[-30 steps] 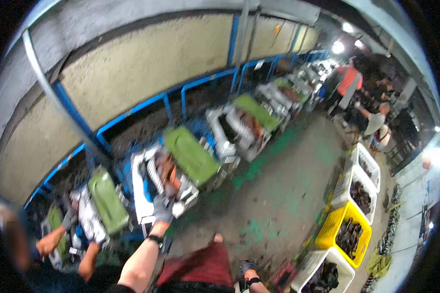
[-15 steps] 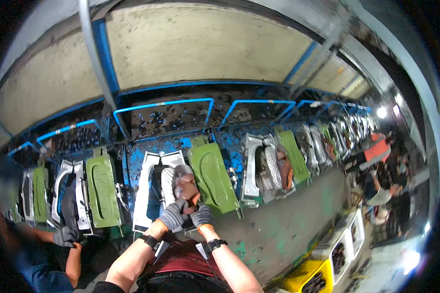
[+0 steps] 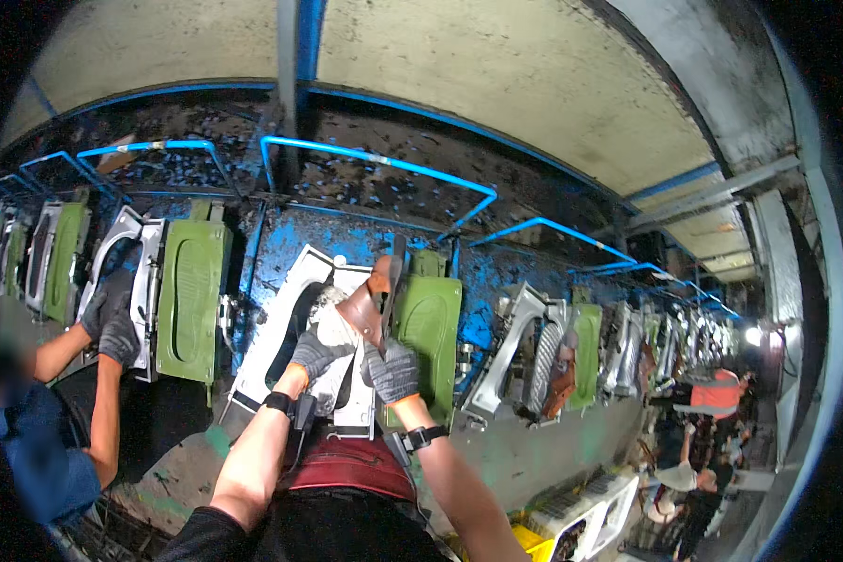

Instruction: The recorder is operating a machine to mold or press shoe soles and uppers together in a factory setting.

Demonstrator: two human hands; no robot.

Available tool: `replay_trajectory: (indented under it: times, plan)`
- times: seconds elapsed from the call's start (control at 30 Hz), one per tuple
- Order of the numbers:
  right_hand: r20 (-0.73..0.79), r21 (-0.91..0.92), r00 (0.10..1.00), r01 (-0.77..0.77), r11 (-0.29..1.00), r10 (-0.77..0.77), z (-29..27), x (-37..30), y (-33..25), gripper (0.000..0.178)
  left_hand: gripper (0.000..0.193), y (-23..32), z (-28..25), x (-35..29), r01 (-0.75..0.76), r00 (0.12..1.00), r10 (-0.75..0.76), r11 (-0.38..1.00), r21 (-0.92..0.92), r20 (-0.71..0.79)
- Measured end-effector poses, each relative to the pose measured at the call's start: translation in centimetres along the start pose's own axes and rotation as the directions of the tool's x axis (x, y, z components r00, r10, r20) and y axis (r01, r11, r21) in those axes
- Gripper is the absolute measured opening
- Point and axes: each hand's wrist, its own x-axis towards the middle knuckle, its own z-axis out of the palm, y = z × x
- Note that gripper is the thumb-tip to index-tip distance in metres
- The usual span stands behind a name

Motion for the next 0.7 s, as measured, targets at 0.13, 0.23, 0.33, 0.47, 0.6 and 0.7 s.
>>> replay_trajectory:
  times: [0.13, 0.23, 0.33, 0.47, 0.6, 0.7]
  plan:
    - [0.173, -0.382, 0.983, 0.014, 0.924, 0.057, 0.2, 6.2, -0.4, 0.044, 0.091, 2.9, -2.2, -4.6, 0.071, 0.993, -0.037, 0.944, -0.322, 0.113]
    - [0.391, -0.617, 0.848, 0.530, 0.582, -0.358, 7.7, 5.3, 4.8, 0.028, 0.082, 5.5, -2.5, -8.1, 0.064, 0.994, -0.037, 0.959, -0.277, 0.099]
    - [0.697, -0.115, 0.683, 0.408, 0.906, -0.218, 16.1, -4.4, 1.3, 0.027, 0.052, 4.1, -5.3, -11.3, 0.038, 0.967, -0.075, 0.988, 0.152, 0.244]
    - [0.864, 0.112, 0.391, 0.467, 0.877, -0.318, 13.1, -6.0, -1.7, 0.030, 0.044, -6.1, -6.3, -13.6, -0.067, 0.975, -0.015, 0.931, 0.359, 0.220]
    - [0.898, -0.216, 0.362, 0.858, 0.465, -0.250, 6.6, -2.8, -2.1, 0.027, 0.067, -3.7, -3.0, -9.8, 0.255, 0.846, -0.439, 0.832, -0.493, -0.304]
    - [0.506, -0.205, 0.854, -0.013, 0.979, 0.118, 7.6, -0.6, 0.8, 0.048, 0.054, 1.2, -0.8, -7.2, 0.314, 0.809, -0.389, 0.920, -0.236, -0.441]
